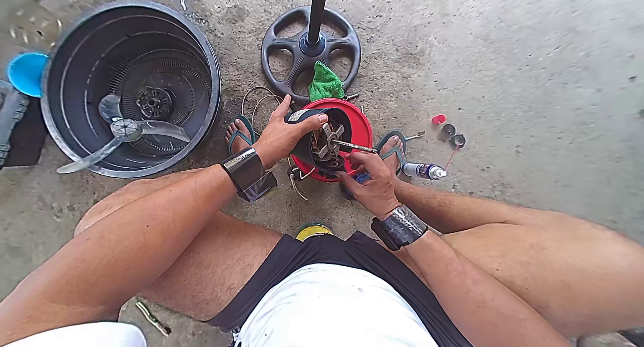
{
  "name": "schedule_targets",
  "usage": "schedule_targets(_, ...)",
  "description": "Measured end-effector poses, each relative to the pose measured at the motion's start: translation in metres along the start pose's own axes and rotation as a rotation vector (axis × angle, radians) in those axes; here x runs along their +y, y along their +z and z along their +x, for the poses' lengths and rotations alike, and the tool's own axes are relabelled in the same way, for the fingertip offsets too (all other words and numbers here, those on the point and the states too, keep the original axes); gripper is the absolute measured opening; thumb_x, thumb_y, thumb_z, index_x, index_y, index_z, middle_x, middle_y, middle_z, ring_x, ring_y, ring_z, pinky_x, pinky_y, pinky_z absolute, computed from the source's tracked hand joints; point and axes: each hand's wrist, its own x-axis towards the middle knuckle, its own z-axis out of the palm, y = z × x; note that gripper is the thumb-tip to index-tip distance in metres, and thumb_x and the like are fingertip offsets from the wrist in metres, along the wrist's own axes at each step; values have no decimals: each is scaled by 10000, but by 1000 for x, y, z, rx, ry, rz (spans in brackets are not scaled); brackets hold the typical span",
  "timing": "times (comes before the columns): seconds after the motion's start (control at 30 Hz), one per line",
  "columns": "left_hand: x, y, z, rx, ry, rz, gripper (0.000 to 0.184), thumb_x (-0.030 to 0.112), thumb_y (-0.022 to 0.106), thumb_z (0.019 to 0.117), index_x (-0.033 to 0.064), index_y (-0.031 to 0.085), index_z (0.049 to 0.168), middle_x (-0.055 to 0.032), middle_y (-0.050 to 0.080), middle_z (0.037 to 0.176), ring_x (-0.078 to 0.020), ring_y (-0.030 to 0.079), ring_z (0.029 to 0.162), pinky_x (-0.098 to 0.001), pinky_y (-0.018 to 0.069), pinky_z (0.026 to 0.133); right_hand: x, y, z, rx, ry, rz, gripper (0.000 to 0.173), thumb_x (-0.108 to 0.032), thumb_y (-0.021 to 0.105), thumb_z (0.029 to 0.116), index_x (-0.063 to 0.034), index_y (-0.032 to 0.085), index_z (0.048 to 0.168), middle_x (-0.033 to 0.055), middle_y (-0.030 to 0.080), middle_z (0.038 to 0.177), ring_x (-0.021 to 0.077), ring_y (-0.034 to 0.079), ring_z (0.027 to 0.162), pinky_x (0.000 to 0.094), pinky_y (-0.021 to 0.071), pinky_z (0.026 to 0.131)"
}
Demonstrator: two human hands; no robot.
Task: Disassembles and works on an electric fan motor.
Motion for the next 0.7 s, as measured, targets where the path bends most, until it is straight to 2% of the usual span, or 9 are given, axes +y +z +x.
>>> schedule_targets(0.1, 2, -1, 1, -9, -24, -70, 1122, 577, 792, 807, 299, 103, 1647, -187, 450, 1493, -376, 622, 1156, -600, 583, 786, 3, 0, 0, -46, 172, 44, 517, -271, 852, 811, -29, 620, 1204, 120, 672, 1096, 178, 676, 968, 340, 594, 832)
schedule_targets(0.23, 1, -4, 3, -10, -63, -77, 1115, 632, 759, 808, 333, 85, 1644, -154, 498, 1481, -373, 618, 1193, -631, 571, 809, 4, 4, 0, -158, 302, 206, 611, -221, 849, 804, -52, 537, 1300, 101, 682, 1200, 159, 677, 1115, 350, 584, 958)
schedule_targets(0.3, 1, -7, 5, 2, -80, -84, 1102, 661, 739, 809, 352, 88, 1642, -156, 482, 1497, -383, 620, 1189, -636, 571, 795, 5, 4, 1, -220, 330, 319, 645, -138, 826, 799, -63, 490, 1344, 88, 685, 1200, 152, 678, 1113, 340, 579, 965)
schedule_targets(0.37, -2, -12, 9, -7, -93, -110, 1048, 700, 694, 817, 375, 124, 1634, -158, 446, 1530, -410, 605, 1207, -658, 563, 789, 3, 4, 4, -238, 354, 481, 628, -13, 786, 806, -57, 480, 1352, 112, 696, 1197, 215, 712, 1070, 378, 625, 907)
schedule_targets(0.43, -11, -24, 19, -90, -81, -154, 920, 754, 613, 817, 384, 269, 1587, -148, 492, 1492, -431, 604, 1205, -691, 554, 784, -7, 4, 9, -205, 334, 607, 575, 59, 759, 812, -44, 527, 1328, 130, 690, 1208, 256, 726, 1034, 412, 651, 862)
schedule_targets(0.47, -14, -30, 23, -136, -80, -176, 791, 797, 548, 822, 373, 438, 1480, -144, 603, 1361, -414, 650, 1120, -656, 563, 749, -13, 2, 12, -187, 298, 634, 561, 51, 761, 817, -31, 549, 1329, 127, 684, 1224, 248, 723, 1028, 404, 649, 854)
schedule_targets(0.53, -14, -41, 20, -251, -85, -284, 766, 866, 441, 824, 303, 609, 1315, -149, 693, 1183, -371, 697, 997, -576, 584, 707, -32, -3, 19, -158, 213, 679, 547, -9, 781, 851, -8, 586, 1362, 124, 676, 1282, 216, 720, 1029, 369, 643, 843)
schedule_targets(0.63, -13, -50, 9, -450, 31, -627, 686, 801, 482, 858, 220, 695, 1153, -114, 725, 1046, -272, 715, 950, -502, 611, 734, -74, -13, 30, -118, 45, 678, 540, -161, 814, 883, 10, 628, 1361, 121, 689, 1234, 121, 693, 975, 266, 608, 819)
schedule_targets(0.7, -10, -43, 1, -495, 222, -780, 558, 652, 402, 993, 202, 717, 1089, -35, 740, 996, -132, 709, 951, -366, 608, 824, -101, -18, 37, -92, -92, 660, 561, -221, 813, 891, 44, 631, 1351, 138, 697, 1171, 100, 667, 975, 228, 578, 837)
